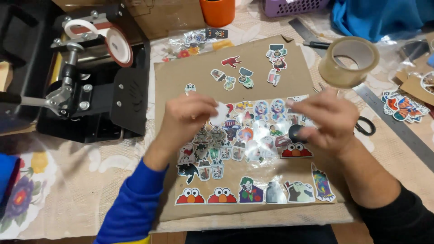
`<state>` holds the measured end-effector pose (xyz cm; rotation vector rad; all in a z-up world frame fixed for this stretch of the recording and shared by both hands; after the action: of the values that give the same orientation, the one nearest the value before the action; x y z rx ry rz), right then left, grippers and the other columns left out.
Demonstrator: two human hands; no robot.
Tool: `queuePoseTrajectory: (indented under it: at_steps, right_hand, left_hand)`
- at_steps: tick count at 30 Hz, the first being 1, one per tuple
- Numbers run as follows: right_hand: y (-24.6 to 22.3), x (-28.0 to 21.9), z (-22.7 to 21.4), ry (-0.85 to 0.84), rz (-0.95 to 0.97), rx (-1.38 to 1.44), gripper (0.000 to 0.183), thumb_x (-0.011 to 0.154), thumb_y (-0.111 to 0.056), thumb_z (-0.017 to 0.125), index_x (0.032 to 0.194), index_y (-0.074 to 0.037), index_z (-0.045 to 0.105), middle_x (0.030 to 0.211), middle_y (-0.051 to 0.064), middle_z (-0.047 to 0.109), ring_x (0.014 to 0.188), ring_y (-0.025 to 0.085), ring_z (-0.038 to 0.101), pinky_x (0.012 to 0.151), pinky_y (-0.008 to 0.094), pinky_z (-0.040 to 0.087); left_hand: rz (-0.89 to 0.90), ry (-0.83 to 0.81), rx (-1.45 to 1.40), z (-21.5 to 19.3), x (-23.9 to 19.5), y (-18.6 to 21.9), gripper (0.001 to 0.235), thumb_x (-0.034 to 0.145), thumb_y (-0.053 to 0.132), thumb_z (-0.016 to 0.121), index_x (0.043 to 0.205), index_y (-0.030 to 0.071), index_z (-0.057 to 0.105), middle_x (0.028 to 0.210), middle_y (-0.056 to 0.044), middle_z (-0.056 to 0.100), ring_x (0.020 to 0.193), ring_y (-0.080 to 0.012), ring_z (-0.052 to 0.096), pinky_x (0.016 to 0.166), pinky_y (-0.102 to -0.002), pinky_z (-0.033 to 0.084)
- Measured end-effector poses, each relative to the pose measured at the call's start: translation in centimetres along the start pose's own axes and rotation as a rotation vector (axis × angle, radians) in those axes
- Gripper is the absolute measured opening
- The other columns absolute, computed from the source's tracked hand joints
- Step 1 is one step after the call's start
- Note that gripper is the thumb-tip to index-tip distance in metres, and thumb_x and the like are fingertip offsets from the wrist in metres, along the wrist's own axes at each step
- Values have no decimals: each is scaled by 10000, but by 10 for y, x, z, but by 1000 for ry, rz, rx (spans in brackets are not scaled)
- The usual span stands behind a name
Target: The person is arranging and sticking various stickers onto a cardboard sheet, using scissors to trim and tape to secure some items.
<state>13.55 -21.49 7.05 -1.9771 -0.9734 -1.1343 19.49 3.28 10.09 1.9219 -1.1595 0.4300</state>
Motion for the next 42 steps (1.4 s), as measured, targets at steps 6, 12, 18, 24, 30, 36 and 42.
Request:
queuePoseTrajectory:
  at_steps: [6, 12, 18, 24, 30, 36, 42]
  right_hand:
    - [-114, 27, 9, -58, -412, -161, 298, 825, -267, 829, 1110, -189, 783, 773, 32, 678, 632, 115, 497, 557, 237, 515]
    - [-129, 24, 1, -268, -409, -83, 181, 896, -9, 713, 1057, -87, 744, 918, 0, 656, 727, 124, 563, 650, 284, 566]
    - [-126, 16, 0, -276, -427, -74, 250, 878, 12, 744, 1077, -138, 751, 916, -41, 635, 711, 108, 536, 599, 269, 546]
    - [-129, 31, 1, -266, -386, -50, 226, 876, -5, 770, 1054, -143, 758, 918, -40, 635, 713, 102, 540, 584, 249, 512]
    - [-128, 31, 2, -209, -395, -12, 183, 877, 15, 715, 1000, -111, 767, 881, -28, 640, 700, 111, 539, 546, 258, 475]
    - [-105, -5, 14, 95, -286, 6, 321, 813, 193, 629, 859, -99, 753, 734, -82, 642, 586, 103, 493, 496, 263, 343]
    - [-104, 20, 9, -86, -109, -54, 83, 867, -40, 754, 901, -109, 785, 818, -20, 678, 649, 143, 540, 543, 255, 396]
  left_hand:
    - [230, 215, 1, 10, -25, 98, 137, 927, 105, 696, 804, 111, 755, 871, -56, 780, 740, -215, 755, 674, -323, 640]
    - [352, 38, -37, 20, -28, 130, 221, 1035, 61, 508, 967, -41, 692, 1011, -193, 694, 852, -333, 740, 749, -399, 645]
    - [356, 3, -3, 23, -21, 137, 218, 1035, 32, 494, 975, -40, 691, 1025, -191, 704, 869, -333, 743, 758, -390, 638]
    - [422, 11, 3, 23, -22, 147, 223, 1041, 27, 483, 984, -67, 677, 1012, -212, 696, 856, -341, 748, 756, -396, 657]
    - [479, 39, 116, 23, -21, 155, 217, 1041, 47, 488, 992, -32, 684, 982, -169, 727, 849, -299, 753, 762, -359, 642]
    - [583, 67, 262, 29, -29, 159, 137, 1002, 21, 579, 1018, -29, 705, 956, -125, 728, 855, -260, 745, 747, -340, 643]
    - [348, 129, 119, 27, -18, 141, 172, 1012, 49, 560, 972, -58, 689, 946, -166, 698, 855, -342, 719, 741, -391, 644]
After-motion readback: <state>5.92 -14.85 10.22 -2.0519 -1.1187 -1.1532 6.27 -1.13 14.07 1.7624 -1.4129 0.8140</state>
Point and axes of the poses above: each hand's wrist, its own x-axis towards the middle knuckle, its own z-axis out of the palm, y = z × x, the point moved 10 cm from there along x, towards the middle knuckle
